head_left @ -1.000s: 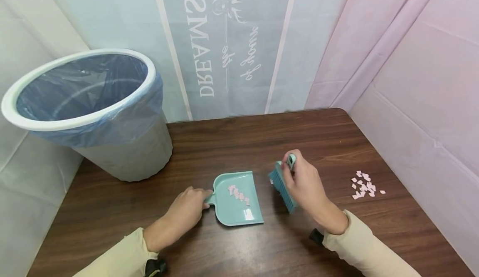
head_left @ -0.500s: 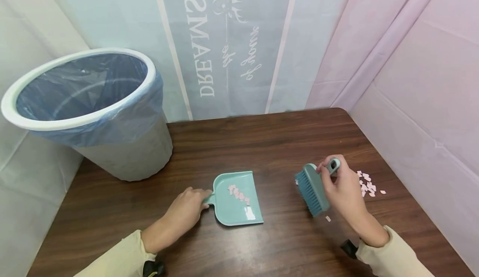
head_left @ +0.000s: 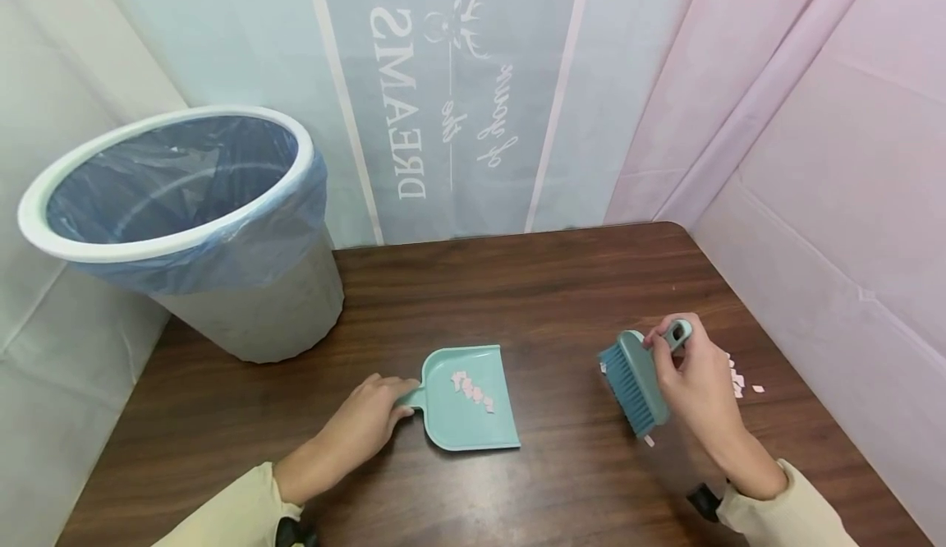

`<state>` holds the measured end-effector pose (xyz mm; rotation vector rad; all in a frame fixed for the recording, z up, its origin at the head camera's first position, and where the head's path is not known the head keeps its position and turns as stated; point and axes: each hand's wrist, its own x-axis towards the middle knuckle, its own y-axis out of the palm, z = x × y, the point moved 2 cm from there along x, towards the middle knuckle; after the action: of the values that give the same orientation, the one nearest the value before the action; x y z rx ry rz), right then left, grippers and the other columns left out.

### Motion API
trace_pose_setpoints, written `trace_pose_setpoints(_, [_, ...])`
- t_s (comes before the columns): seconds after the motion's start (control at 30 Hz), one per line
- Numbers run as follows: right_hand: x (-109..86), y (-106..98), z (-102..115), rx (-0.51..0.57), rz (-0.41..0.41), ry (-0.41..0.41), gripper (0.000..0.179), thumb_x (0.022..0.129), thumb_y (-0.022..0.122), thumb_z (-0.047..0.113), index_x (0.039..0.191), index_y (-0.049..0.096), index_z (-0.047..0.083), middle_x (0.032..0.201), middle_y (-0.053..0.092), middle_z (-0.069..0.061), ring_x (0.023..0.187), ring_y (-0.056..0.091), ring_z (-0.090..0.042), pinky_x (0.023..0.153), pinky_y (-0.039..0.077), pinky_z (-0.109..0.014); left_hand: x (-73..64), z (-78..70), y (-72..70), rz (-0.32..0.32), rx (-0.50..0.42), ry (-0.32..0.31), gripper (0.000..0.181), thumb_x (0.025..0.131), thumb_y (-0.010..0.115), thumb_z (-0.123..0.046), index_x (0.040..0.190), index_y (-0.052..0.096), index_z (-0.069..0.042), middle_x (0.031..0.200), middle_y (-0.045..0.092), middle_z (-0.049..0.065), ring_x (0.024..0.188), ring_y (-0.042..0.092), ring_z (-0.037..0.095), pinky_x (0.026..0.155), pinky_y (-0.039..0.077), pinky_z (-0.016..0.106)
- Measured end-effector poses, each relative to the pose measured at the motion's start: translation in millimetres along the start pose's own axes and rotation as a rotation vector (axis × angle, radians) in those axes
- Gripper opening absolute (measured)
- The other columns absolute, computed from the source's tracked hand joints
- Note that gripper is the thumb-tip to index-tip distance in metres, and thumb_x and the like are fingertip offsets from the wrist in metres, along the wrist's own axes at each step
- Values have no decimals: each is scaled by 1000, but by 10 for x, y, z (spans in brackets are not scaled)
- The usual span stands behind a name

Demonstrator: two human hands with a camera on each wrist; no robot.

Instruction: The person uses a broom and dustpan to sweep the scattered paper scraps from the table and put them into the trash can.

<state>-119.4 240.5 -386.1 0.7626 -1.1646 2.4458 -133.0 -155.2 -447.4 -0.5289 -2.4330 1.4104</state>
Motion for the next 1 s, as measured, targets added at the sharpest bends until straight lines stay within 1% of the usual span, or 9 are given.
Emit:
trace_pose_setpoints(0.17, [0,9,-3,-7,3,5,17,90,62,-14,101,57,-2,86,71,-11,74,55,9,54,40,-10,-10,19,-7,-9,-24,34,34,89,76,-5,122,71,0,112,74,9,88,57,16,80,50,36])
trace_pose_setpoints(0.33, [2,13,-8,-8,-2,7,17,91,62,-14,101,56,-3,85,71,-11,74,55,9,55,40,-10,-9,12,-71,-33,-35,68,33,89,76,-6,122,71,-2,107,74,5,82,50,12,77,47,33])
trace_pose_setpoints(0.47, [0,19,-10,-14,0,22,17,91,63,-14,101,57,-3,86,71,-10,74,55,8,56,40,-9,6,6,-131,-60,-30,86,33,88,76,-5,121,71,-1,107,74,4,82,50,12,78,46,34])
trace_pose_setpoints(0.57, [-4,19,-4,-17,3,29,16,91,63,-13,102,57,-2,86,71,-10,74,56,7,55,40,-9,21,-2,-190,-72,-27,76,33,88,77,-4,120,71,-1,108,74,5,85,52,14,80,47,37])
trace_pose_setpoints(0.7, [1,18,-2,-24,9,33,16,92,61,-13,101,56,-1,86,71,-10,75,55,9,56,41,-9,34,-14,-306,-81,-24,59,33,89,76,-5,121,71,-1,111,74,6,88,55,16,82,48,40])
trace_pose_setpoints(0.8, [3,21,-4,-29,11,38,16,92,61,-13,101,55,-1,86,70,-10,75,54,11,57,41,-9,42,-23,-415,-88,-16,64,32,90,76,-6,121,70,0,111,74,7,89,55,17,81,49,40])
trace_pose_setpoints(1.0, [0,30,13,-21,1,41,16,92,61,-13,101,56,-1,86,71,-10,74,56,8,56,41,-10,66,-54,-713,-99,0,80,32,92,74,-7,122,70,0,111,73,6,88,55,17,76,49,36])
